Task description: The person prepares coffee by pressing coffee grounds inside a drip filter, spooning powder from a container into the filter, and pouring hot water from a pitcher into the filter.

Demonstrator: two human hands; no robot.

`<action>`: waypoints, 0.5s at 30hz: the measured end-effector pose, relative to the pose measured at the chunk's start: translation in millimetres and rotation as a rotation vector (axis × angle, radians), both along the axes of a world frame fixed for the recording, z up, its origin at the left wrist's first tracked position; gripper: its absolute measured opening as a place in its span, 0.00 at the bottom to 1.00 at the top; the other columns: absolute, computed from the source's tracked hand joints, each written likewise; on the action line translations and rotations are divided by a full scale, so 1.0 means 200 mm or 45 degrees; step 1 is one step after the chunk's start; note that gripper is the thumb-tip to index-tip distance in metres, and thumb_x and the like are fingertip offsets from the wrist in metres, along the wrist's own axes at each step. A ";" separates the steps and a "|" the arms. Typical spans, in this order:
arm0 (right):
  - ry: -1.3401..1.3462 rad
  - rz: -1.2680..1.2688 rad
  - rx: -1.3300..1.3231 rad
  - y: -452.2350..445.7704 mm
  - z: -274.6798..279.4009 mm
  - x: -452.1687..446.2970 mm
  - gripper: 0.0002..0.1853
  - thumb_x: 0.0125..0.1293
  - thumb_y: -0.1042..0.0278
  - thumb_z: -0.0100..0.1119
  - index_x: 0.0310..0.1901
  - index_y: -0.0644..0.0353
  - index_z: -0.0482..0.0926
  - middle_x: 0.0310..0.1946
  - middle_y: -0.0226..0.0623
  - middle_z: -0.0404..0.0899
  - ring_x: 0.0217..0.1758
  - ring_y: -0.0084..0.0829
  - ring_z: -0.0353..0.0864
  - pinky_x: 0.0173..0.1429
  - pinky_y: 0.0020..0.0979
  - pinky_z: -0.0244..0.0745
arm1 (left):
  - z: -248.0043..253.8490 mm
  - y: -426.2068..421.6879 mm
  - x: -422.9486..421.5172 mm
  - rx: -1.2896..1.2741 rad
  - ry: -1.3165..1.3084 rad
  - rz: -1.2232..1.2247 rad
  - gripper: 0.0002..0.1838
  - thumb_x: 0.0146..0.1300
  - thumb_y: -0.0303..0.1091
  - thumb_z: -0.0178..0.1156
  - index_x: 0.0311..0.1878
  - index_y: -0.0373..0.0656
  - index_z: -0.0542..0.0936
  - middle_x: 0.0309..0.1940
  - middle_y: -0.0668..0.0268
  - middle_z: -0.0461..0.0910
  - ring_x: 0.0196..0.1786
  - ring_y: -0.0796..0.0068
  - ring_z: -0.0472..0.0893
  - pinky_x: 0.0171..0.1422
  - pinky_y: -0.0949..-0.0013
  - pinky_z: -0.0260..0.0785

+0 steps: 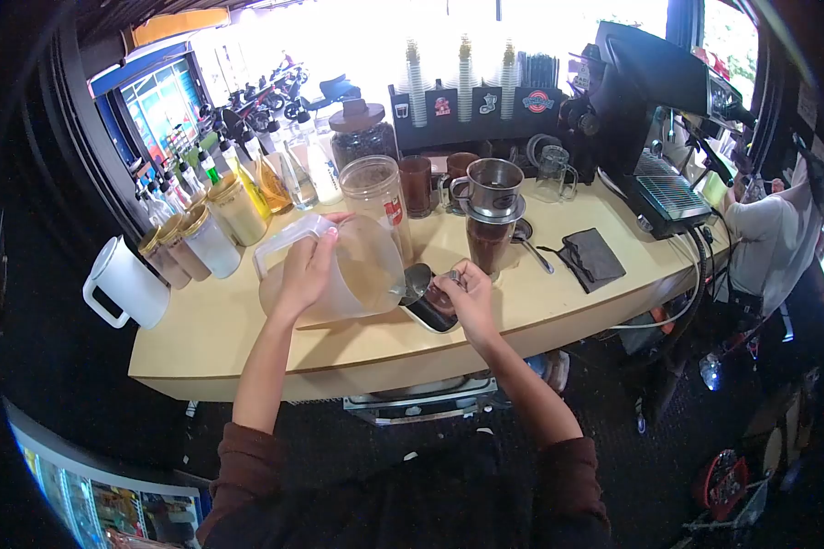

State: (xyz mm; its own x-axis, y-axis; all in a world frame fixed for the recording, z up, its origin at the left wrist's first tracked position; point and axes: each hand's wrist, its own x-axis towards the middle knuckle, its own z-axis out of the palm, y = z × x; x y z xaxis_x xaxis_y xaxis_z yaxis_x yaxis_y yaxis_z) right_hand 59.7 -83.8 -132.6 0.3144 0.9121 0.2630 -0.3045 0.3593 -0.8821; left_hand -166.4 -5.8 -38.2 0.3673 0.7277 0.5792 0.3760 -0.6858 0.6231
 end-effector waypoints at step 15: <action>0.008 0.015 -0.017 -0.01 0.00 0.00 0.08 0.61 0.80 0.56 0.30 0.59 0.67 0.30 0.34 0.79 0.33 0.20 0.80 0.39 0.22 0.78 | 0.01 0.00 -0.01 0.002 -0.006 -0.018 0.20 0.68 0.41 0.42 0.55 0.44 0.77 0.42 0.51 0.79 0.48 0.52 0.77 0.54 0.57 0.65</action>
